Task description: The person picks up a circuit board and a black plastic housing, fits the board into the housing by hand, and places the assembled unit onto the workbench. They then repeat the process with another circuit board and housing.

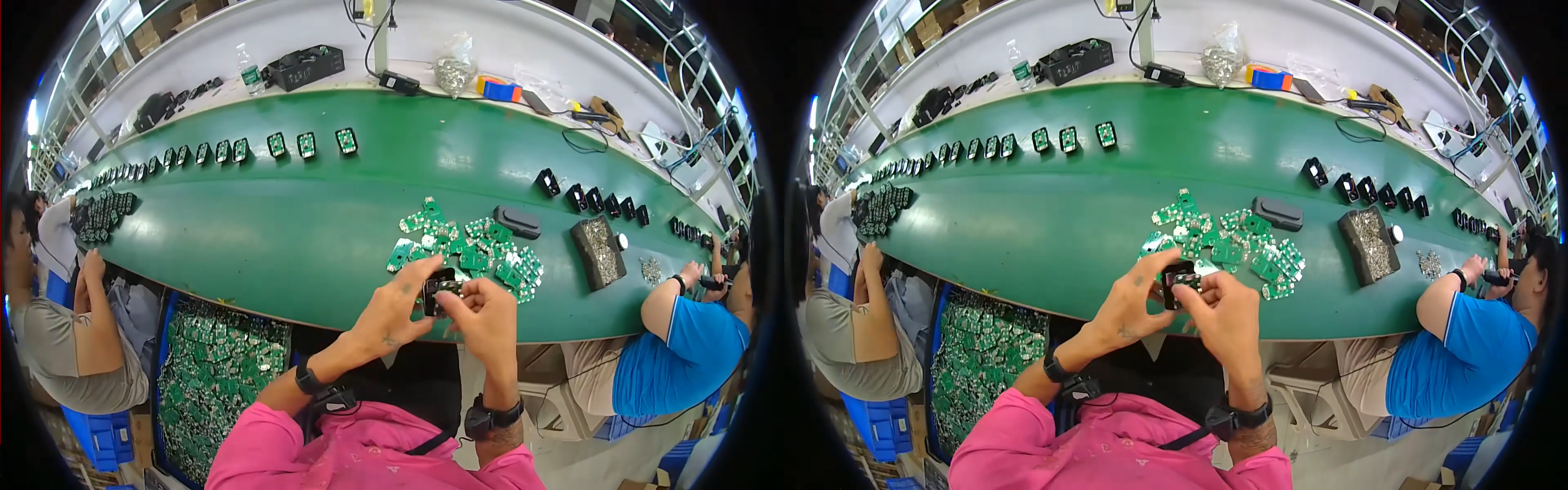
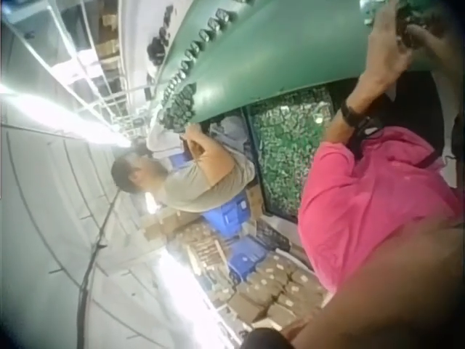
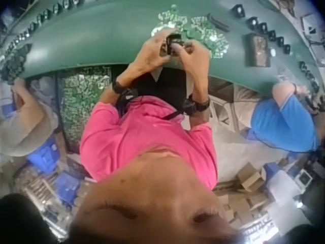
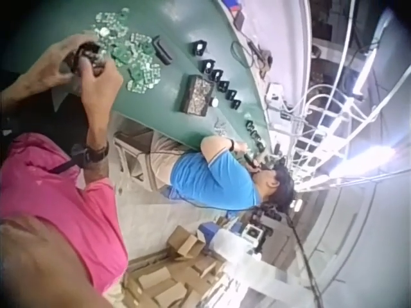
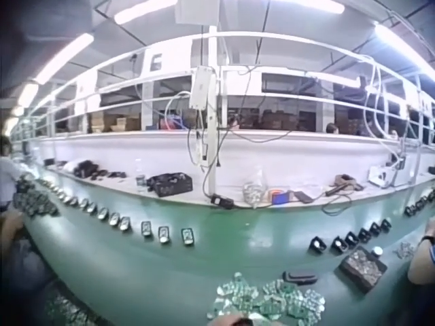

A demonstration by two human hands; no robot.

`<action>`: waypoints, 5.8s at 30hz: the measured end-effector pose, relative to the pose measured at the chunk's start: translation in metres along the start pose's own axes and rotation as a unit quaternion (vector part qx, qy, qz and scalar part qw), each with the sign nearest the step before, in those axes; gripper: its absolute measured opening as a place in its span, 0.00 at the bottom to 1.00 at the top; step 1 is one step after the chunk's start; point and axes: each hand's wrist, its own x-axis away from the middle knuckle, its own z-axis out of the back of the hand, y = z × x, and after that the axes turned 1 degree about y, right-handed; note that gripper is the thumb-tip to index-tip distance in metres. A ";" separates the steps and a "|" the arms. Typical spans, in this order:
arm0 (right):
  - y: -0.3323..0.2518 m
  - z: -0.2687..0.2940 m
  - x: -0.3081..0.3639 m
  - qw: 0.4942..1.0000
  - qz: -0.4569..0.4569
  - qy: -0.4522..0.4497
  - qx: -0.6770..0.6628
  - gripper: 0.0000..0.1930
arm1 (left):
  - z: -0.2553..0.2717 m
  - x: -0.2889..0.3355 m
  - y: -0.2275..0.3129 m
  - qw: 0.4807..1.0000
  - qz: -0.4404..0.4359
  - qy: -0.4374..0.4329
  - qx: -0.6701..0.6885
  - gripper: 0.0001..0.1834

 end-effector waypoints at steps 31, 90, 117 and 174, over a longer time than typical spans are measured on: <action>0.034 -0.037 0.079 0.986 -0.013 0.040 -0.162 0.06 | -0.027 0.068 0.012 0.952 0.151 0.110 0.241 0.37; 0.000 -0.018 0.083 0.914 0.309 -0.017 0.261 0.04 | 0.009 0.069 0.061 0.995 0.085 0.042 0.015 0.40; 0.005 -0.022 0.086 0.889 0.306 -0.040 0.338 0.05 | 0.013 0.067 0.054 0.994 0.042 0.005 -0.102 0.35; 0.025 -0.003 0.091 0.999 0.028 0.020 -0.002 0.09 | -0.028 0.092 0.036 0.964 0.110 0.040 0.241 0.33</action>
